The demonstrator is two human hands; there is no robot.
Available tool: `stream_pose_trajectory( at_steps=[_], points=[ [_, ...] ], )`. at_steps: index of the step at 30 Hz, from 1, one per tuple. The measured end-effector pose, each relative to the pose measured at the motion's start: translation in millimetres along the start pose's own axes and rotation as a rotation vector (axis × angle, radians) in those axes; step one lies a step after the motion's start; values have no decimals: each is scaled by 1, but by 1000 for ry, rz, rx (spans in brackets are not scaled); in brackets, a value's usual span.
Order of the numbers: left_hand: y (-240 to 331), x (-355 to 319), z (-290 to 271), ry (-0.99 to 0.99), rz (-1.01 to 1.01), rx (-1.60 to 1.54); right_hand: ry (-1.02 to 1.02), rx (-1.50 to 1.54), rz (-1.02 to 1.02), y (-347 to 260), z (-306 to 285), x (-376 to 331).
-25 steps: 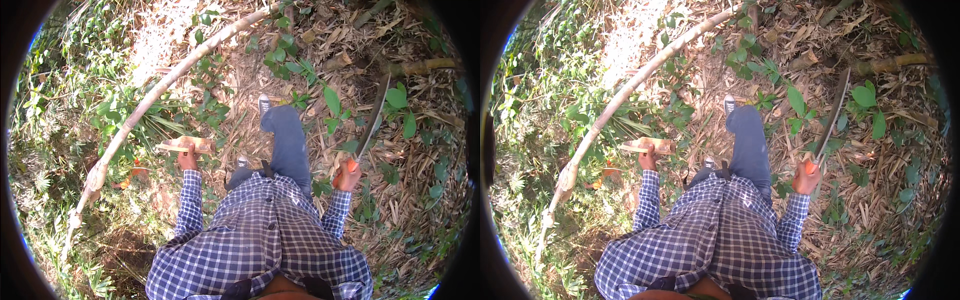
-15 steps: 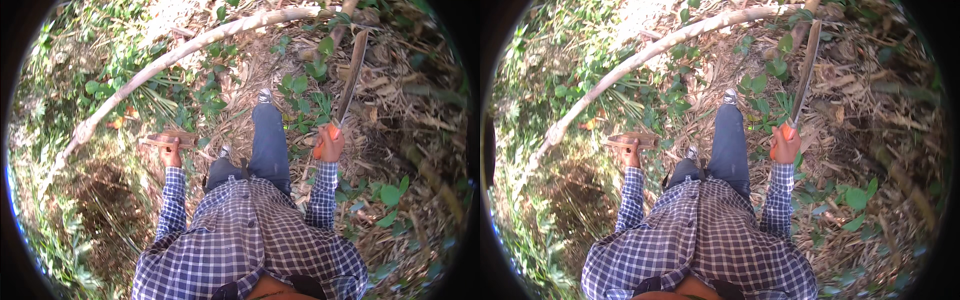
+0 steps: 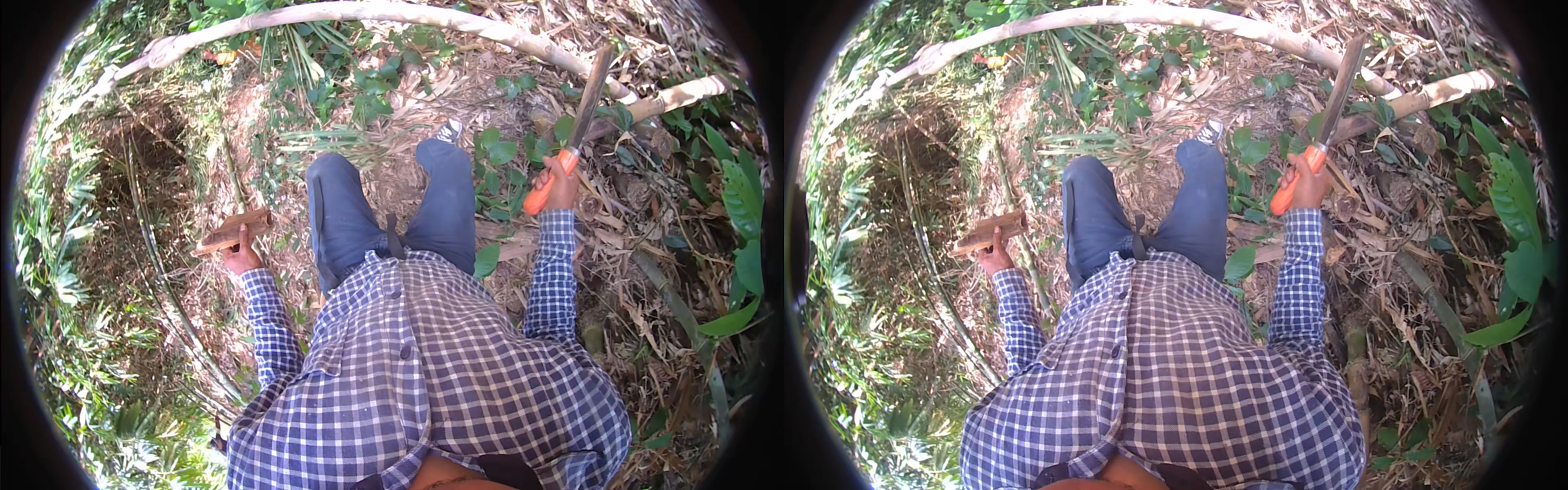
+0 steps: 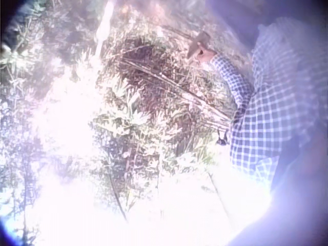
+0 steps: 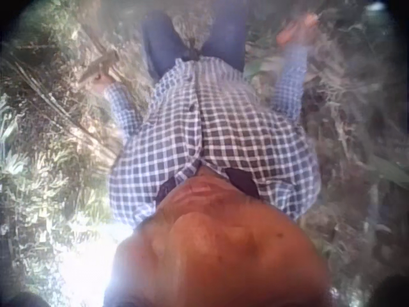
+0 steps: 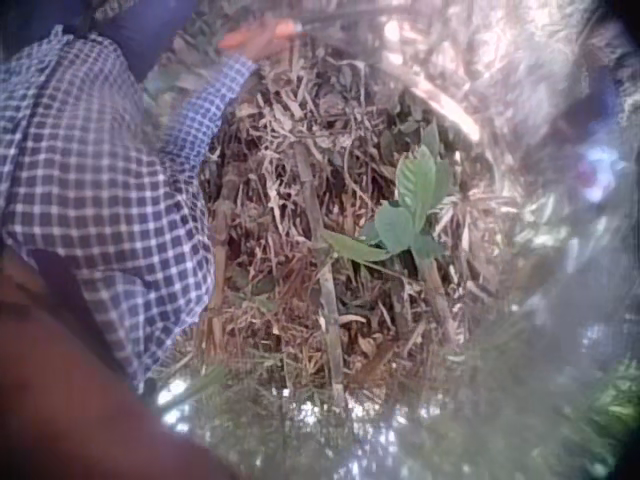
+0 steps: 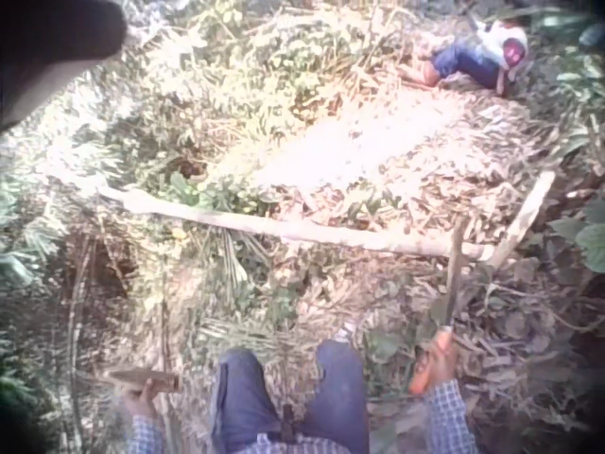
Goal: The person uses a machete to clear vegetation and cut a bamboo stalk in a forest. They then sit on the ground and split the bamboo into smaller pieces using the machete.
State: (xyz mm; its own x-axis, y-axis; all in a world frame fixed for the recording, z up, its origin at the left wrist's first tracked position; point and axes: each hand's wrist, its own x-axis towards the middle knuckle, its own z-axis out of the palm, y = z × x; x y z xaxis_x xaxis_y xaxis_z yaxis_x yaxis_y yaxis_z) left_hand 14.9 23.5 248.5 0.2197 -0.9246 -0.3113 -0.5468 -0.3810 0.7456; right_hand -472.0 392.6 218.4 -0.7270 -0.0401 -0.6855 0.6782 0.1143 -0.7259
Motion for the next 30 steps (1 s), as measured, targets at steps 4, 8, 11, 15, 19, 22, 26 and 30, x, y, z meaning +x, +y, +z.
stream_pose_trajectory(
  at_steps=[4,8,11,15,19,22,26,30],
  points=[
    [16,-34,-15,55,42,-75,1,-104,184,19,-12,-26],
    [-13,-32,-43,115,25,-100,-30,-176,255,57,-8,-46],
    [-52,-32,-37,205,-85,-54,-26,-246,305,59,-3,-61],
    [-113,-33,-49,254,-33,-247,-22,-312,330,57,-3,-78],
    [-106,-21,-74,363,-151,-305,34,-525,231,40,-29,-97],
    [-126,0,-96,398,-184,-352,124,-761,183,24,-36,-100],
    [-150,-10,-93,459,-147,-316,150,-893,187,19,-51,-89],
    [-151,-33,-103,488,-261,-319,59,-1105,212,15,-20,-84]
  ],
)
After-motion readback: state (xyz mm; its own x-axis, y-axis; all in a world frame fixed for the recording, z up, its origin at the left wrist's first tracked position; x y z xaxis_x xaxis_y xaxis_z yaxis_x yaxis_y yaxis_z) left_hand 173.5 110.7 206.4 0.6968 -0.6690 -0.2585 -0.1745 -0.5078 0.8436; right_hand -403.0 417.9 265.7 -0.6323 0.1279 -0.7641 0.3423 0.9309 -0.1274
